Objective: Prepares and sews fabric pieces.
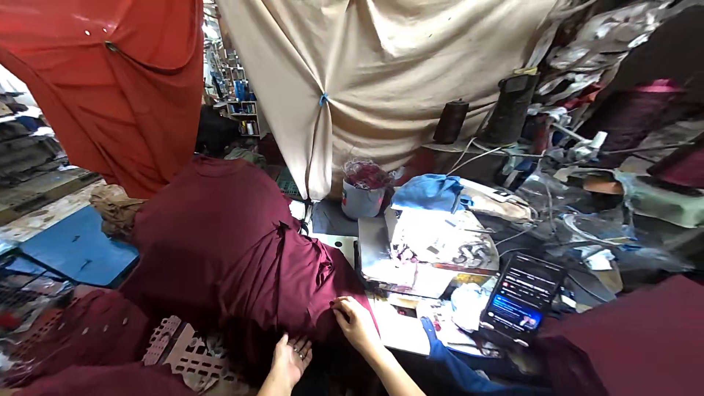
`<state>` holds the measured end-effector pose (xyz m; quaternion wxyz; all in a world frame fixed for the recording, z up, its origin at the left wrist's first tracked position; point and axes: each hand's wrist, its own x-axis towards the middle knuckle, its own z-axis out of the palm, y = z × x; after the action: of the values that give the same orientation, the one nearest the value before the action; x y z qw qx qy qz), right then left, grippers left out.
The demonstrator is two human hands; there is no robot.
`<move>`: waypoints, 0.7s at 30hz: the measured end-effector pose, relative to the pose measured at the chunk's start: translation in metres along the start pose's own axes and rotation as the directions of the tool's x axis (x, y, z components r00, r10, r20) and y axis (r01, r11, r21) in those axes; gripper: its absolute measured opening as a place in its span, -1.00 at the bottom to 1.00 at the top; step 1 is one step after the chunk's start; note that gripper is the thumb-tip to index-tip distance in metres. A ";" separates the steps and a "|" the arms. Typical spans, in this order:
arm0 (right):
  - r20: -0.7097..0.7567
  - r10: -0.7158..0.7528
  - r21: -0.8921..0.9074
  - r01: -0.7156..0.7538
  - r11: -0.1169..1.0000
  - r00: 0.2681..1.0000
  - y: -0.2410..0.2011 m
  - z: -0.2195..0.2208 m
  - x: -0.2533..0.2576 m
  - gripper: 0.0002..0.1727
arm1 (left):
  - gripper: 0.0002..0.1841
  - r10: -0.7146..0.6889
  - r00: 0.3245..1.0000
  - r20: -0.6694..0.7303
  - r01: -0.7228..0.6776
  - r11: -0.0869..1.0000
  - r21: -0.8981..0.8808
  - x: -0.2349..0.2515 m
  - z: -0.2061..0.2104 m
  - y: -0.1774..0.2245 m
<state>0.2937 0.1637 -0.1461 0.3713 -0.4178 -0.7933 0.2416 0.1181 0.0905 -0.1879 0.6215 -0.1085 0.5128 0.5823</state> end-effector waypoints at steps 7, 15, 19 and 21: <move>-0.003 -0.001 0.008 0.001 1.000 1.000 0.002 -0.003 -0.004 -0.77 | -0.69 0.217 0.967 -0.130 -0.212 0.976 0.055 -0.003 -0.027 0.013; 0.050 0.127 -0.167 -0.117 0.979 0.991 -0.024 0.004 0.013 -0.45 | -0.77 0.952 0.287 -0.109 -0.944 0.300 0.140 -0.131 -0.051 0.131; 0.170 0.170 -0.231 -0.129 0.964 0.971 -0.053 0.016 0.046 -0.02 | -0.80 0.999 -0.052 -0.001 -0.998 -0.052 0.034 -0.188 -0.026 0.157; 0.266 0.176 -0.290 -0.095 0.952 0.948 -0.059 0.028 0.055 -0.02 | -0.82 0.988 -0.157 0.003 -0.988 -0.157 -0.017 -0.212 -0.014 0.157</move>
<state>0.2225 0.1768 -0.1004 0.1724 -0.4791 -0.8338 0.2133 0.0230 -0.0025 0.0410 -0.0359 0.3211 0.4083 0.8538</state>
